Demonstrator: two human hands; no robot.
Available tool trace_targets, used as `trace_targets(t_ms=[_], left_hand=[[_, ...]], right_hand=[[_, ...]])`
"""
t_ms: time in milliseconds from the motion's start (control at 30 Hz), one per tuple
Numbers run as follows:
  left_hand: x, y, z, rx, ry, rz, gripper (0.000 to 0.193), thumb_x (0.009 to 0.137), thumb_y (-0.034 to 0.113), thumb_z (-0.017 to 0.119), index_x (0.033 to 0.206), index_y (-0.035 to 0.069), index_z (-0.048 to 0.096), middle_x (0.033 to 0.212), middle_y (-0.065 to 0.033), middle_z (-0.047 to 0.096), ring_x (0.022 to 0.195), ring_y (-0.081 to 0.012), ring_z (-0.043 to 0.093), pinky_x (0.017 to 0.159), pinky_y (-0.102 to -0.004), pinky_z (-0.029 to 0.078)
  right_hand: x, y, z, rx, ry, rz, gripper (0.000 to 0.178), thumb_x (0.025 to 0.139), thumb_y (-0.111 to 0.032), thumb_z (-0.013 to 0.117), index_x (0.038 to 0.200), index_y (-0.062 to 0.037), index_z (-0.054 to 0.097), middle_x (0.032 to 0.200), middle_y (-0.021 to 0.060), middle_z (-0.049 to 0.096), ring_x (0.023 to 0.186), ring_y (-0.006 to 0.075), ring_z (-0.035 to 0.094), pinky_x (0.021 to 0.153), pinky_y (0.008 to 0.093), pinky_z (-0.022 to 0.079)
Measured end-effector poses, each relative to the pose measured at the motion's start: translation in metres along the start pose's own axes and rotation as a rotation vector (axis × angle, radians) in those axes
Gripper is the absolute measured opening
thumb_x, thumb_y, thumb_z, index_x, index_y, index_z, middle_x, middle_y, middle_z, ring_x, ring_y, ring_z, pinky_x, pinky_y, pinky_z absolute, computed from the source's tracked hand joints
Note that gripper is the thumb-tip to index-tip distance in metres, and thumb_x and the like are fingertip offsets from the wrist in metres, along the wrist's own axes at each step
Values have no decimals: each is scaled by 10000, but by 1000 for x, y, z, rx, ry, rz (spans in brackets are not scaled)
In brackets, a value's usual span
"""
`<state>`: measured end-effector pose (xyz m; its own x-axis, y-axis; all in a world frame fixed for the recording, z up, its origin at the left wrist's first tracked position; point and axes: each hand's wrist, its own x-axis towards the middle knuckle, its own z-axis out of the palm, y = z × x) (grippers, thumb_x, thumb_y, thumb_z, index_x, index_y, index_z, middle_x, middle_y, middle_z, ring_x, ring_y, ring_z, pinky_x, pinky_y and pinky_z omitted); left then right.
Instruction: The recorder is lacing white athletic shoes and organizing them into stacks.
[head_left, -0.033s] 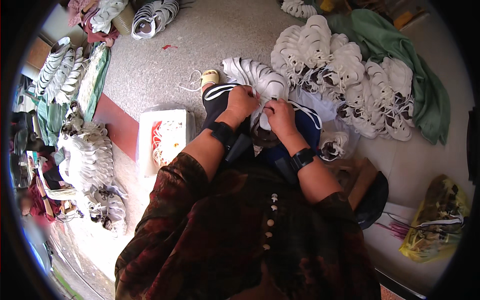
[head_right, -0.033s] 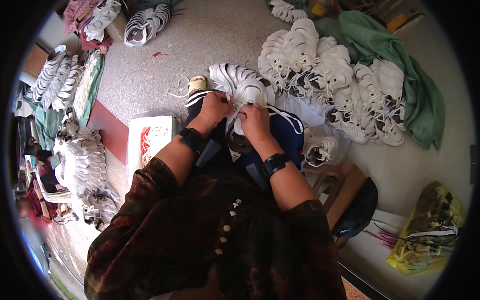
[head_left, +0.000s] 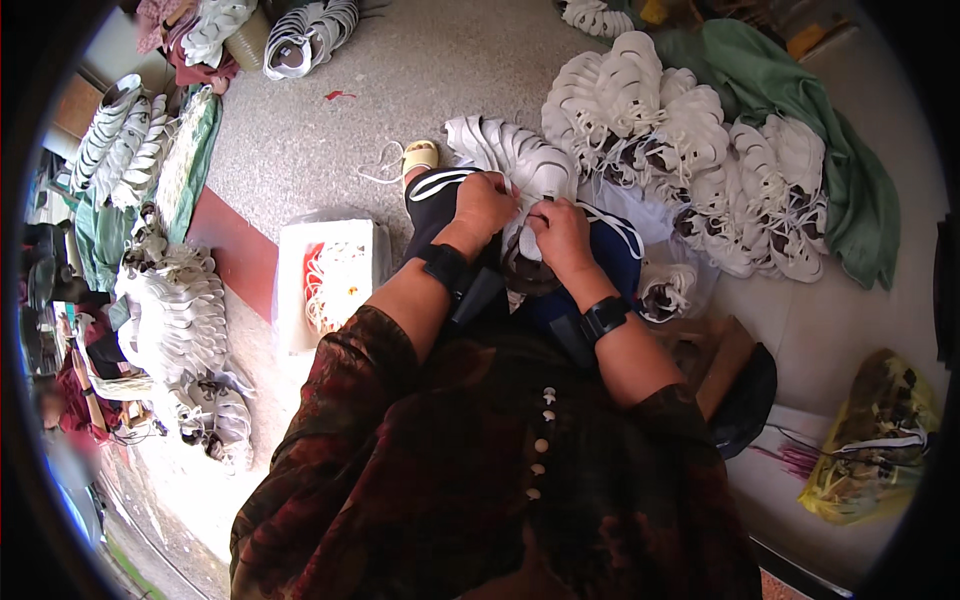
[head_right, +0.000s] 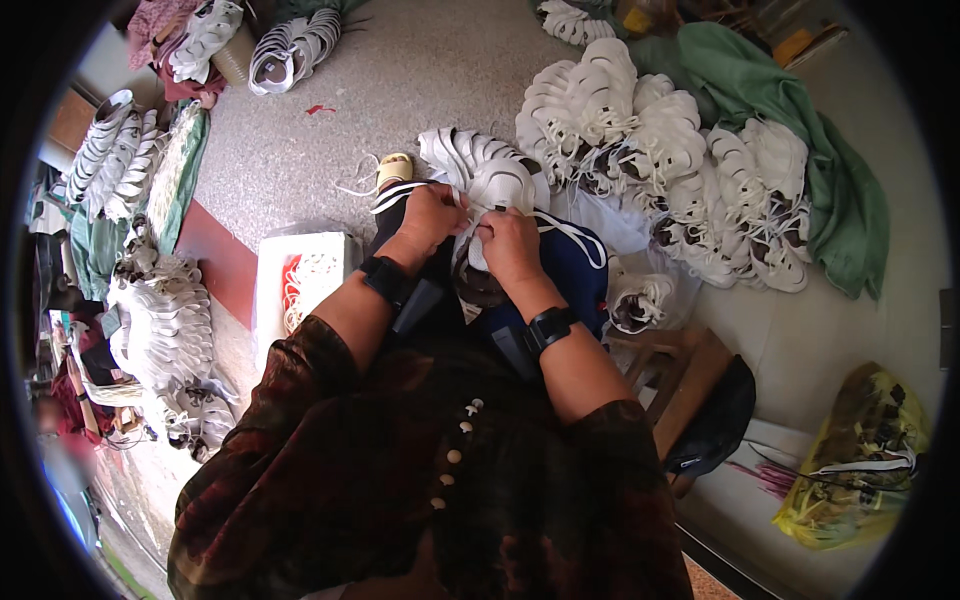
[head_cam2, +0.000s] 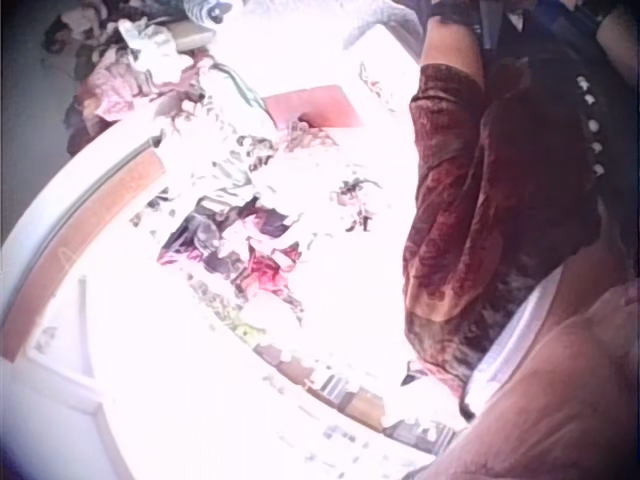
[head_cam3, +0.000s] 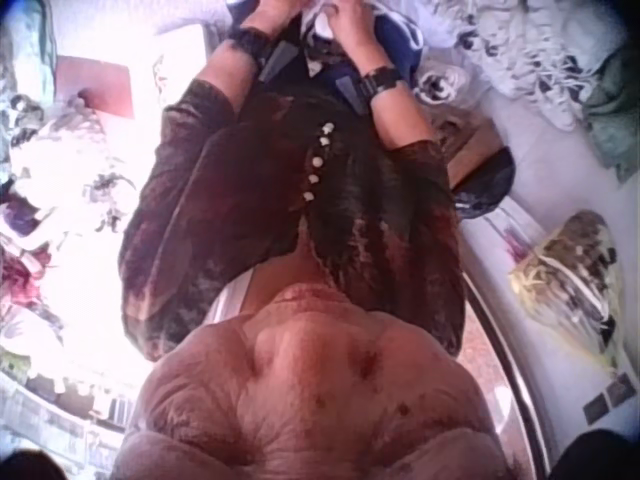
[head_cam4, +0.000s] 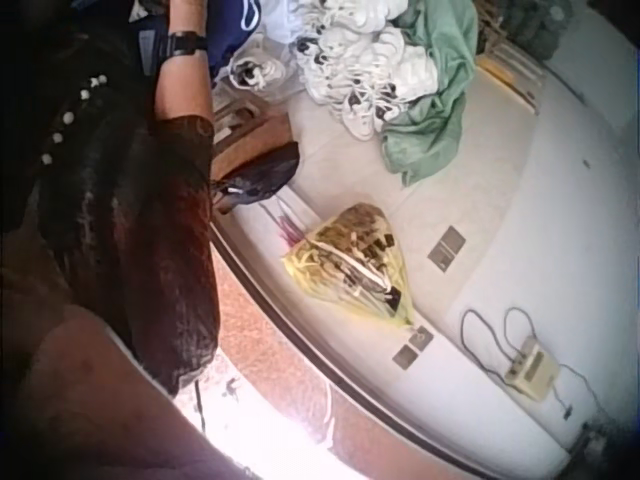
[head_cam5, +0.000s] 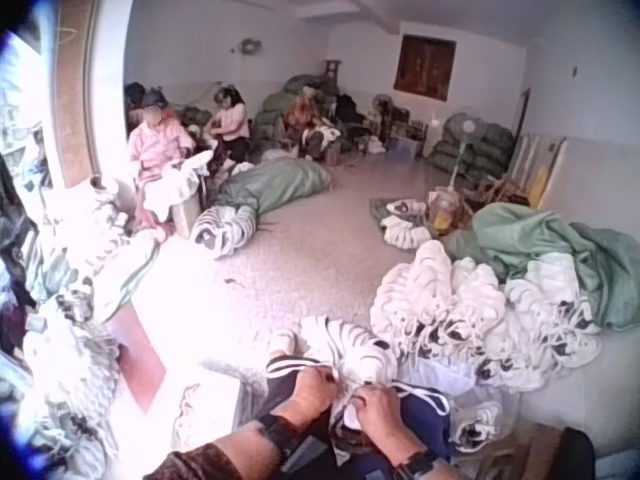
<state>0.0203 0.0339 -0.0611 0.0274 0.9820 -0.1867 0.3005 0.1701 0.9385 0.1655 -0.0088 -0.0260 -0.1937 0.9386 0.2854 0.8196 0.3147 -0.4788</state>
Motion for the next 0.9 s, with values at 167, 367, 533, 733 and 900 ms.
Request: trace_targets(t_ms=[167,367,533,733,900], left_hand=[[-8,16,2,63,-11,-75,134,648,162,654,726,52,655,659,-156,626,643,-278,632,628,-338,504],[-21,27,-1,524,53,166,190,695,223,618,716,37,652,721,-187,625,714,-333,619,665,-385,500],[-38,39,-5,580,-85,232,221,698,229,606,710,12,644,704,-221,605,716,-363,605,674,-406,491],[-40,27,8,645,-15,294,210,697,195,597,720,-10,636,718,-231,602,736,-363,604,670,-410,479],[-30,23,-3,443,-77,193,157,679,155,586,737,25,651,775,-210,620,775,-344,613,719,-392,487]], right_hand=[[-1,0,2,-36,18,2,75,667,-133,667,693,-79,622,675,131,566,684,318,566,627,415,447],[-2,0,1,23,2,-10,39,679,-107,638,696,-78,620,680,133,569,685,319,568,632,421,449],[-2,2,-1,-74,6,-52,65,698,-116,639,759,-92,635,680,133,560,672,320,570,619,405,451],[-1,-3,2,-147,-19,-53,26,693,-95,616,717,-90,606,671,118,556,670,317,563,614,416,444],[0,-4,6,-222,101,-279,54,618,-37,574,637,-84,555,625,91,515,655,274,529,585,385,403]])
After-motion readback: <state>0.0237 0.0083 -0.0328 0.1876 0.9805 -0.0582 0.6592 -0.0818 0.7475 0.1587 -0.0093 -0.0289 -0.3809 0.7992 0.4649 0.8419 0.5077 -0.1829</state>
